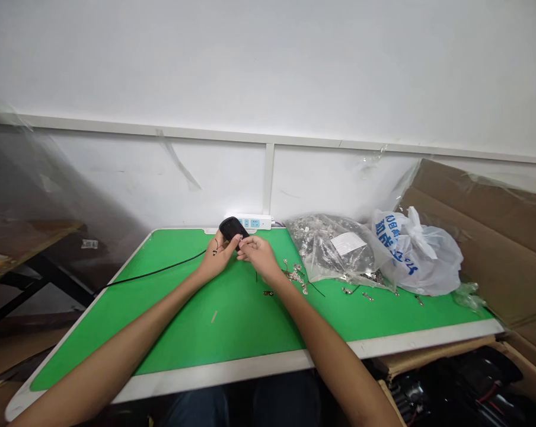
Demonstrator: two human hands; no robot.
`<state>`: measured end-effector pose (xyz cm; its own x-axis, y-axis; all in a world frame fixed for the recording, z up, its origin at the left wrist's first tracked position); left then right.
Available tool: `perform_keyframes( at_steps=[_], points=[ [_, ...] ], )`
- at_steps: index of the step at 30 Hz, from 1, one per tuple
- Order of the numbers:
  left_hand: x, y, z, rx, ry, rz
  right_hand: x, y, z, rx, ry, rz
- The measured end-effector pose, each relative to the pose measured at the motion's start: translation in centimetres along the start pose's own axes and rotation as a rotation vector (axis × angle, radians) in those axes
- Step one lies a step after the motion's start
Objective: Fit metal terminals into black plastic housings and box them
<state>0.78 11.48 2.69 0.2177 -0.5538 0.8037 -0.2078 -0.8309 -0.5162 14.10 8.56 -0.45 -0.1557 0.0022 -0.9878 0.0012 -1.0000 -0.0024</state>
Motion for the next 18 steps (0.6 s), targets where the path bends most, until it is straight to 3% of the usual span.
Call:
perform_keyframes(
  at_steps=[18],
  points=[
    [0.03,-0.28,0.51,-0.063,-0.031,0.062,-0.19,-0.12,-0.82,0.049,0.026,0.056]
  ],
)
Point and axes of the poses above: each hand's wrist, its own y-axis away from the middle knuckle, its own z-axis out of the palm, x = y × z, the point moved 8 cm from there along -y, towards the middle knuckle, and after that the axes turned 5 degrees about y, right-handed, at the moved point
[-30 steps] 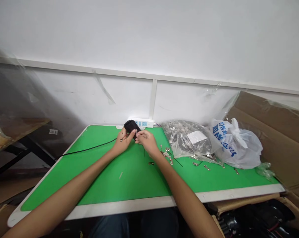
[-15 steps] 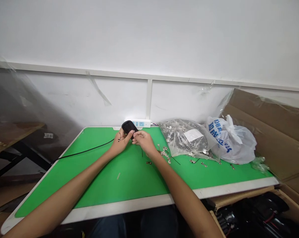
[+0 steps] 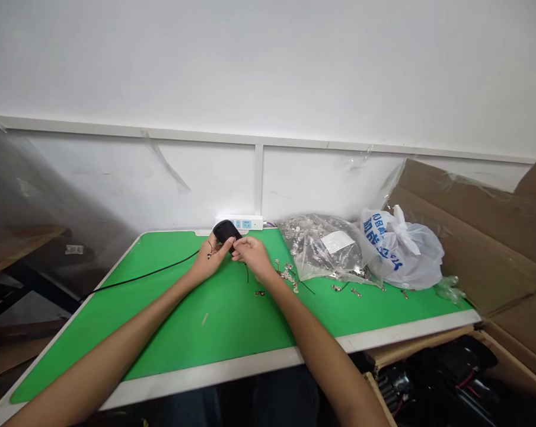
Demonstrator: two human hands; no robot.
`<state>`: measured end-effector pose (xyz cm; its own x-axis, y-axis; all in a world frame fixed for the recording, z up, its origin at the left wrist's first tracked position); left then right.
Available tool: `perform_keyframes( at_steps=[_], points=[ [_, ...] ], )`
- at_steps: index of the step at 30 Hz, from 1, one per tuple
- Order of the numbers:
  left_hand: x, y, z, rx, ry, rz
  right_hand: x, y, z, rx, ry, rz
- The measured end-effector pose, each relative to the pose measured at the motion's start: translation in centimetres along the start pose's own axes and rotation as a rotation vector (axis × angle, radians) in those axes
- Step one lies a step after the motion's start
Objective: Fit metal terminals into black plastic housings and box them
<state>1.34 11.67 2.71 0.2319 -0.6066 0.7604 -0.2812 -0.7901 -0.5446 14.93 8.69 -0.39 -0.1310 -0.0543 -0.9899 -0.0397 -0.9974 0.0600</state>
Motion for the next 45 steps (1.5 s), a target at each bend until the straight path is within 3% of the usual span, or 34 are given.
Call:
perform_keyframes(
  at_steps=[16,25,32,45],
  points=[
    [0.4,0.0,0.4,-0.081,-0.063,0.078,0.4,-0.5,0.0,-0.032,0.020,-0.008],
    [1.6,0.0,0.6,-0.103,-0.116,0.164,-1.0,-0.3,-1.3,0.016,0.026,-0.028],
    [1.4,-0.1,1.0,-0.115,-0.102,0.134,-1.0,-0.4,-1.2,0.019,0.050,-0.023],
    [1.7,0.0,1.4,-0.118,-0.164,0.207,-1.8,-0.4,-1.5,0.033,0.098,-0.064]
  ],
)
Point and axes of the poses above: each hand's wrist, its own y-axis away from the middle knuckle, its own z-axis out of the palm, x = y × z, the point moved 8 cm from there along -y, towards the middle knuckle, and after that the axes turned 5 degrees about y, right-handed, at the moved point
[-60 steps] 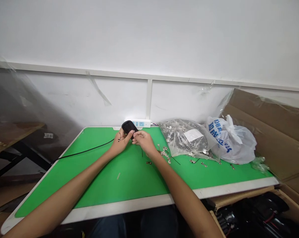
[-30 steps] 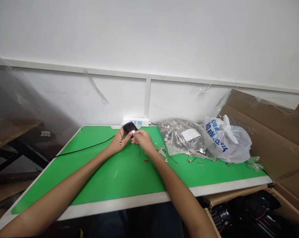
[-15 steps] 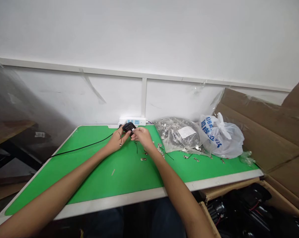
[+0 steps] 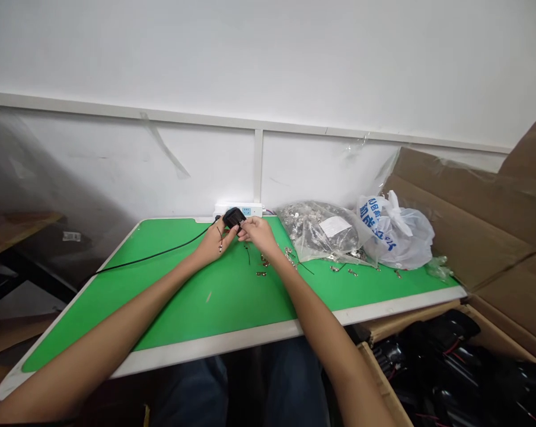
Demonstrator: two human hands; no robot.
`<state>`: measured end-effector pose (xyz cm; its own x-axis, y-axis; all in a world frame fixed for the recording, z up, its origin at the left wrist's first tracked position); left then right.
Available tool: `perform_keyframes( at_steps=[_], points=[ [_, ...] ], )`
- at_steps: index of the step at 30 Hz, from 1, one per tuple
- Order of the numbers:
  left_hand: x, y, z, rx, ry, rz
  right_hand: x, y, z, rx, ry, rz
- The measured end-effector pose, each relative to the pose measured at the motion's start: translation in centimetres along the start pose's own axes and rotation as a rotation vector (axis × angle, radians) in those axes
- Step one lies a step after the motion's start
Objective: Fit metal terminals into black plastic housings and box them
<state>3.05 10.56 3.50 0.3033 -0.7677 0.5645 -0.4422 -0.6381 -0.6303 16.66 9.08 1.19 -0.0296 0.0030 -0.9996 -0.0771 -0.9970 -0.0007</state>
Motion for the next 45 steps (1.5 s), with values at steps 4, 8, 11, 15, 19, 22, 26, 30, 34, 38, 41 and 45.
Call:
perform_keyframes(
  at_steps=[4,8,11,15,19,22,26,30,34,38,41,45],
  points=[
    [-0.1,0.2,-0.2,-0.006,0.000,0.017,0.3,-0.2,0.2,0.002,-0.012,0.010],
    [-0.3,0.2,-0.3,0.003,-0.005,0.007,0.5,-0.4,0.7,-0.013,-0.006,0.011],
    [-0.1,0.2,-0.3,0.014,-0.015,0.030,0.5,-0.4,0.8,-0.005,0.002,0.008],
    [0.1,0.3,-0.4,0.025,-0.008,0.047,0.3,-0.2,0.9,-0.006,-0.011,-0.007],
    [0.4,0.4,-0.8,0.051,0.012,0.059,-0.3,0.2,0.9,-0.003,-0.022,-0.015],
    [0.4,0.5,-0.8,0.065,0.033,0.052,-0.5,0.4,0.9,-0.013,-0.006,-0.013],
    [0.7,0.7,-0.9,0.083,0.029,0.043,-0.4,0.5,0.9,-0.025,-0.009,-0.039],
    [1.0,0.7,-0.7,0.074,0.015,0.071,-0.2,0.4,1.0,-0.024,-0.020,-0.035],
    [0.7,0.5,-0.7,0.076,0.001,0.068,0.1,0.2,0.9,-0.003,-0.011,0.011],
    [0.3,0.4,-0.5,0.069,0.006,0.054,-0.1,0.2,0.7,0.013,0.007,0.003],
    [0.3,0.3,-0.4,0.055,0.006,0.058,-0.2,0.2,0.7,0.011,0.026,0.007],
    [0.2,0.3,-0.3,0.055,0.013,0.072,-0.2,0.3,0.6,0.021,0.043,0.013]
  ],
)
Point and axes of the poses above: each hand's wrist, its own y-axis away from the middle knuckle, its own z-axis out of the palm, x = y × z, the point moved 8 cm from there along -y, towards the middle knuckle, and after that the axes turned 5 degrees about y, right-handed, at the moved point
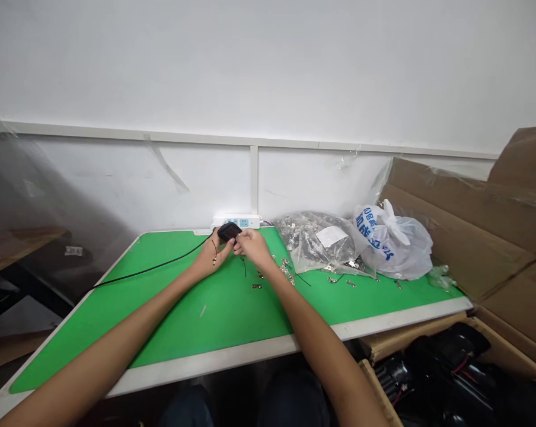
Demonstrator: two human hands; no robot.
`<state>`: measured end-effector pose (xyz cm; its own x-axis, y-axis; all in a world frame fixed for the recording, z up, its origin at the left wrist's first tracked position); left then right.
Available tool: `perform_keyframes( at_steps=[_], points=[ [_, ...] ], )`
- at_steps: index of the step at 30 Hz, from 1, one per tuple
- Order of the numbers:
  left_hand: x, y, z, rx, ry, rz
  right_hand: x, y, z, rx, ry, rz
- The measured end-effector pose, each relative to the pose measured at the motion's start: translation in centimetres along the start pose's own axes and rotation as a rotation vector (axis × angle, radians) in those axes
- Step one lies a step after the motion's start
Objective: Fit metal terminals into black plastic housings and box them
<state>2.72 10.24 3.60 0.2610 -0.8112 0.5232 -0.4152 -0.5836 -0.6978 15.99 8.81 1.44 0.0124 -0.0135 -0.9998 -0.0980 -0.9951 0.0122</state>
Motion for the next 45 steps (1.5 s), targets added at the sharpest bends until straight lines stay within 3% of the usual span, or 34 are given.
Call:
perform_keyframes(
  at_steps=[45],
  points=[
    [0.23,0.36,0.71,-0.067,-0.108,-0.079,0.58,-0.15,-0.35,-0.031,0.045,-0.043]
  ],
)
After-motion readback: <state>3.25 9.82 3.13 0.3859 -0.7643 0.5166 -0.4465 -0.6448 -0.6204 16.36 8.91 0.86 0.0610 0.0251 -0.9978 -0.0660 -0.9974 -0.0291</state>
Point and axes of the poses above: each hand's wrist, its own y-axis away from the middle knuckle, its own z-axis out of the palm, x = y × z, the point moved 8 cm from there along -y, towards the middle knuckle, and after that the axes turned 5 degrees about y, right-handed, at the moved point
